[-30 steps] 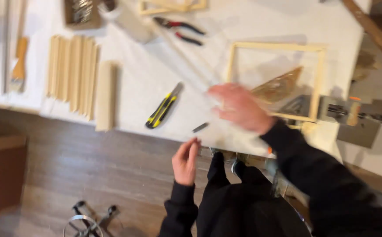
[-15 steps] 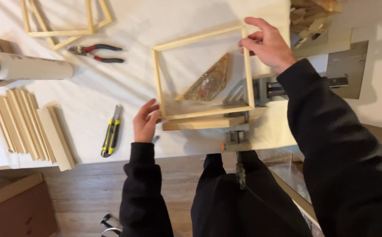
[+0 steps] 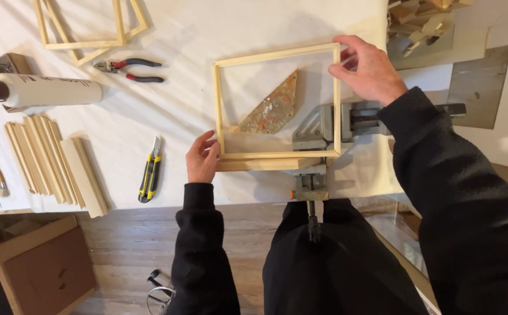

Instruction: The person applies wood glue from a bottle along a wooden frame strip, then fits the strip into a corner clamp holding a partially assembled wooden frame, aligning the mitered corner against a triangular guide. They tighten the clamp screw, tap the frame with a hammer, adjust the clamp, and handle a utility knife and small fasteners at the worktable.

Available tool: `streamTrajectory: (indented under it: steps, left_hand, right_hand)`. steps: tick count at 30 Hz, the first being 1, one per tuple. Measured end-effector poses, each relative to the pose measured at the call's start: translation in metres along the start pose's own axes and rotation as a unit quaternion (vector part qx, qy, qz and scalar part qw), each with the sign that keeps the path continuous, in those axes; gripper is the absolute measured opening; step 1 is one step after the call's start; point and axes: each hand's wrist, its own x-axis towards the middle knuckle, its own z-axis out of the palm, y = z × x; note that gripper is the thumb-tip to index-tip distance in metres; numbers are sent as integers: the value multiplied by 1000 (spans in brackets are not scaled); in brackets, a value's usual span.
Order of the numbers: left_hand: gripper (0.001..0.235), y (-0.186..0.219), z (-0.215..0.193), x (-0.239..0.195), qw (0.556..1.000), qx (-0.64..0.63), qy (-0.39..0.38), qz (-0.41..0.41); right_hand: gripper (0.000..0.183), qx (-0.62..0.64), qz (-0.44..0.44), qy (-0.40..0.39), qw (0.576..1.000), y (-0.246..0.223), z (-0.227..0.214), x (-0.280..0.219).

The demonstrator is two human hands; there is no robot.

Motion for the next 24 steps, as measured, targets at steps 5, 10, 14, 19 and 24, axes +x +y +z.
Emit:
streamTrajectory:
  steps: [5,10,14,19,24]
  left_hand:
    - [48,15,-5,-7,997,73,13,-7]
    - [52,9,-6,-3,999,40,-32,-1]
    - [50,2,-2,0,999,33,-16,15]
    - [50,40,11,-13,995,95,12,-7]
    - [50,70,18,-20,962,257,58,65]
  right_hand:
    - [62,-12,4,-5,1000,-2,7,5]
    - [59,-16,1,18,1000,-6,6,3]
    - [56,-16,-32,36,999,-9,8,1]
    - [54,-9,3,40,999,-11,5,4]
    - [54,1,9,42,999,-12,5,3]
